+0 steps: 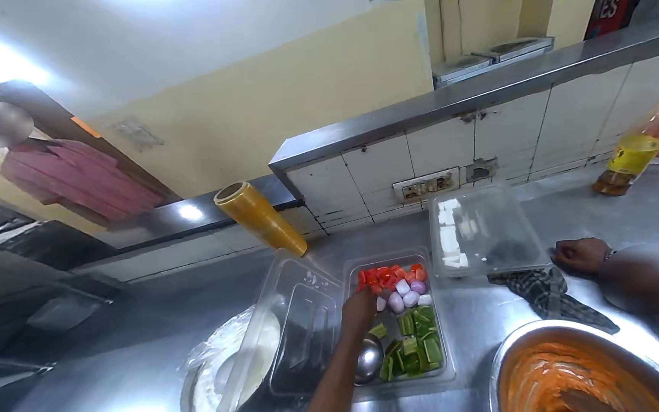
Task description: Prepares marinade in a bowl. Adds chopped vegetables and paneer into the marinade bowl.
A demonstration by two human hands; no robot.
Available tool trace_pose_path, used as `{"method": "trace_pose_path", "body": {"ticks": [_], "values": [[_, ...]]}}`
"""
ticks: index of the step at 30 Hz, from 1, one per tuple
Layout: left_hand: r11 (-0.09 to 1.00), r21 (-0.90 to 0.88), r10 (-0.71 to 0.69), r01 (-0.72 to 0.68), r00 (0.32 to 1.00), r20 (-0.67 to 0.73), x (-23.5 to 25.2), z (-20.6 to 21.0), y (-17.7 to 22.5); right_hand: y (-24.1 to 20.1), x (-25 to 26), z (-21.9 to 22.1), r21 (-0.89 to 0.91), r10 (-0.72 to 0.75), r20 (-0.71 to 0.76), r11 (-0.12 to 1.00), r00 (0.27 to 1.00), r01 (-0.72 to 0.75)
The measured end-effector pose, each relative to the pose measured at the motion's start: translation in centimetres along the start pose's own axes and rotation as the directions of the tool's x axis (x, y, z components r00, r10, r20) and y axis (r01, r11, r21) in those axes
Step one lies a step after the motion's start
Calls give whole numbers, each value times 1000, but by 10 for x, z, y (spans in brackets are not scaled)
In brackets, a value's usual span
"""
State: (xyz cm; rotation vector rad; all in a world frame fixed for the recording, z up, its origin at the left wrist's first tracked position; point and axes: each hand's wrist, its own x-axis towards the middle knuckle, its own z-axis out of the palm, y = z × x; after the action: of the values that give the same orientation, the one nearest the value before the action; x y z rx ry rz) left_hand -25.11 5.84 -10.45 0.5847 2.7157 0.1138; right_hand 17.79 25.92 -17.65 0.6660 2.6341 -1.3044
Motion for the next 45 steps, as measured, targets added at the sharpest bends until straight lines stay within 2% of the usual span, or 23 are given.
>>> {"method": "trace_pose_path", "body": {"ticks": [3, 5, 9, 16, 24, 40, 45], "values": [[974, -70, 217, -217, 976, -8, 6, 0, -15, -1, 1, -1, 0, -6, 13, 1000, 1000, 6], [950, -127, 289, -284, 957, 25, 6, -1, -16, 0, 0, -1, 5, -8, 1, 1000, 1000, 8], [953, -177, 257, -247, 966, 38, 9, 10, -15, -2, 0, -1, 21, -11, -2, 1000, 1000, 11], [956, -125, 276, -266, 959, 69, 2, 12, -11, -6, -4, -2, 36, -8, -15, 999, 1000, 9], [938, -189, 295, -291, 955, -8, 1, 17, -25, -6, -3, -3, 39, -20, -11, 999, 1000, 21], [930, -197, 299, -312, 950, -92, -2, 24, -26, -2, 0, -2, 28, -32, -8, 999, 999, 32], [929, -207, 297, -306, 952, -76, -2, 23, -24, -2, -2, -1, 30, -32, -20, 999, 999, 33]]}}
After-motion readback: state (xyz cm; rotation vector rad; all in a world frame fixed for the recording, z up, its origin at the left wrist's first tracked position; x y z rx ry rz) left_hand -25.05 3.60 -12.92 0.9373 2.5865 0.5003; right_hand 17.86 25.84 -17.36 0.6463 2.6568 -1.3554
